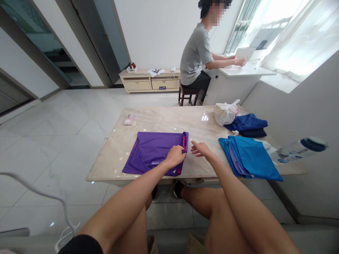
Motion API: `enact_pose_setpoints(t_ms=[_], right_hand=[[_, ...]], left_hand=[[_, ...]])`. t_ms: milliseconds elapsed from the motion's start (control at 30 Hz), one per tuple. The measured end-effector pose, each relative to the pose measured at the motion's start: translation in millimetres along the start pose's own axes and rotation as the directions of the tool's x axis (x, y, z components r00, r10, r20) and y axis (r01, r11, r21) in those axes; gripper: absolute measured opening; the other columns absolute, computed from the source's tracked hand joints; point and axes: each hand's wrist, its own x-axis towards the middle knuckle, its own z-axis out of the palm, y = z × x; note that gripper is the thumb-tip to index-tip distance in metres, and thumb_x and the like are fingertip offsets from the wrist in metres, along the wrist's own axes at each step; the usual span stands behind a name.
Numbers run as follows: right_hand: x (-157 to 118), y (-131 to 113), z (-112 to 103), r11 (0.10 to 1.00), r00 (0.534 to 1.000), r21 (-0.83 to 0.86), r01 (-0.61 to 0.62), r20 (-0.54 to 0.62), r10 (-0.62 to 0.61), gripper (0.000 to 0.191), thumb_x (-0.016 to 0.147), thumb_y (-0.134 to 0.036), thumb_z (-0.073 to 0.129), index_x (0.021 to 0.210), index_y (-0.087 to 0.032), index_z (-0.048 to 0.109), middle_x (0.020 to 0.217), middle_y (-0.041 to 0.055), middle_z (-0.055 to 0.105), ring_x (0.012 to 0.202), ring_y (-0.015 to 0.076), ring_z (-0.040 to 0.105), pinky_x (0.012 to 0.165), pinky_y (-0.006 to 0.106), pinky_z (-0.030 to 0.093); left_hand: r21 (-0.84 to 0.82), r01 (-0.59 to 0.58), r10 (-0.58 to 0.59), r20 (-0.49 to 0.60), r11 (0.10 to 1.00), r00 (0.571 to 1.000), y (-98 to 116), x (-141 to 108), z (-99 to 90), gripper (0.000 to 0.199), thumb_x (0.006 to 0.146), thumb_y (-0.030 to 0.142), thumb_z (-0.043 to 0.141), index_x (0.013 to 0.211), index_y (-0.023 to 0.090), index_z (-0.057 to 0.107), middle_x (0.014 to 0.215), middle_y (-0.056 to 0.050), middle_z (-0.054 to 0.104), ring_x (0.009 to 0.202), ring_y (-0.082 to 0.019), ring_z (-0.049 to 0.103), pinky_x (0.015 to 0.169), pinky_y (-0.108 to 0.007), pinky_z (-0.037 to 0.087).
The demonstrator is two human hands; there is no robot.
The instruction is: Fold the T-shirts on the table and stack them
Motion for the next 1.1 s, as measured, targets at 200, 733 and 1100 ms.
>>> enact_pose_setpoints(t_ms=[200, 733, 1100], right_hand=[[8.2, -0.1, 9.0, 0.984, 0.986, -0.069, -0.165, -0.026, 0.164, 0.060, 0.091, -0.076, 0.073, 0.094, -0.016, 0.068, 0.091, 0.0149, 0.079, 0.086, 0.0244, 0.077, 0.065, 0.030, 0.062], [13.9, -57.9, 43.0, 0.985, 0.944, -0.165, 0.045, -0.315, -0.096, 0.019, 0.096, -0.027, 0.057, 0.086, -0.017, 0.069, 0.086, 0.0135, 0.076, 0.086, 0.0257, 0.076, 0.065, 0.029, 0.063], [21.8, -94.7, 109.9, 0.992, 0.958, -0.054, 0.118, -0.258, -0.128, 0.017, 0.096, -0.019, 0.055, 0.092, -0.015, 0.071, 0.088, 0.0112, 0.077, 0.071, 0.0186, 0.073, 0.061, 0.027, 0.062]], left_hand=[[-0.009, -0.166, 0.166, 0.065, 0.986, 0.984, 21.9, -20.7, -1.9, 0.024, 0.098, 0.028, 0.064, 0.108, 0.022, 0.085, 0.116, -0.015, 0.085, 0.116, -0.034, 0.079, 0.098, -0.037, 0.059], [-0.011, -0.103, 0.103, -0.026, 0.995, 0.994, -7.3, -52.2, -28.8, 0.035, 0.106, 0.035, 0.052, 0.112, 0.017, 0.081, 0.118, -0.019, 0.083, 0.116, -0.033, 0.079, 0.102, -0.038, 0.059], [-0.018, 0.068, -0.069, -0.096, 0.998, 0.993, -96.7, -73.7, -47.3, 0.030, 0.106, 0.034, 0.052, 0.109, 0.020, 0.079, 0.114, -0.015, 0.084, 0.113, -0.031, 0.079, 0.098, -0.036, 0.057]])
